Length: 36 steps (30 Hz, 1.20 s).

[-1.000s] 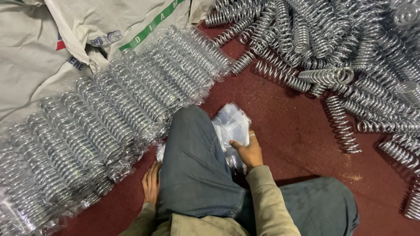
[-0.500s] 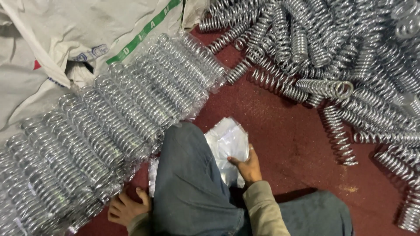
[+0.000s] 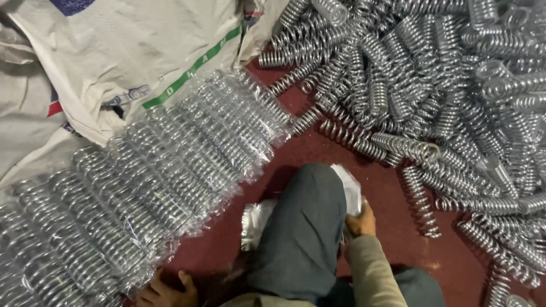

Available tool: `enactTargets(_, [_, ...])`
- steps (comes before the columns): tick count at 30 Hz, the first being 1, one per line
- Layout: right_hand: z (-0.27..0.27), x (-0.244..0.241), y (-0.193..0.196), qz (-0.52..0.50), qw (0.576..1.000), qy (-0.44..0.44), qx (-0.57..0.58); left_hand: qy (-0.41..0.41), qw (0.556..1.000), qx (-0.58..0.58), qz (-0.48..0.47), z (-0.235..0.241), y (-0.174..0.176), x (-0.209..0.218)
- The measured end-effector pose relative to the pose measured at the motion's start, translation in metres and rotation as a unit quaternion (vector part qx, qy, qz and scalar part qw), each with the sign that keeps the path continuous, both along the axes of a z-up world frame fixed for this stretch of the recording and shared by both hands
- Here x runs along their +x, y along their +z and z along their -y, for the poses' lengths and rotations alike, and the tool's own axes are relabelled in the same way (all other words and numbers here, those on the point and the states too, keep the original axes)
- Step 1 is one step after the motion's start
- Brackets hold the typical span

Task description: The person packages metal springs by placing them individually into plastic bags, then places the filled bags into a larger container.

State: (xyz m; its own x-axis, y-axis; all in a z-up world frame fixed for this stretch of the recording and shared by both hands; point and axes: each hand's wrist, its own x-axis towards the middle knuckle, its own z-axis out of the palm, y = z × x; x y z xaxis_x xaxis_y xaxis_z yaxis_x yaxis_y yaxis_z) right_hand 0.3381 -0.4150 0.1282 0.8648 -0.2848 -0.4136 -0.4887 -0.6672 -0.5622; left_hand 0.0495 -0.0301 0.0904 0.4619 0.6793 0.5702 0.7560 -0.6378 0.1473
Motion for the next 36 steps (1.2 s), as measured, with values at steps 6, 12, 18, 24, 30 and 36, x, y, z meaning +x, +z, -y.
enactTargets(6, [-0.017,-0.031,-0.002,0.064,0.993,-0.088,0.047,-0.007,0.996,-0.081,-0.031,-0.003,-0.005,-0.014])
enactTargets(12, [-0.029,-0.034,0.010,0.032,0.996,-0.084,0.001,-0.349,0.928,-0.065,0.114,0.000,-0.029,-0.011])
enactTargets(18, [-0.051,-0.039,0.031,0.000,0.993,-0.119,0.017,-0.407,0.895,0.011,0.180,-0.002,-0.083,-0.006])
enactTargets(24, [-0.048,-0.041,0.033,-0.026,0.993,-0.112,0.033,-0.430,0.893,0.015,0.132,-0.014,-0.090,-0.026])
enactTargets(30, [-0.034,-0.035,0.006,0.002,0.996,-0.078,0.052,-0.243,0.967,-0.031,0.071,0.037,-0.073,-0.010])
enactTargets(36, [-0.043,-0.037,0.028,-0.039,0.993,-0.087,0.068,-0.171,0.981,-0.092,-0.021,0.050,-0.069,-0.020])
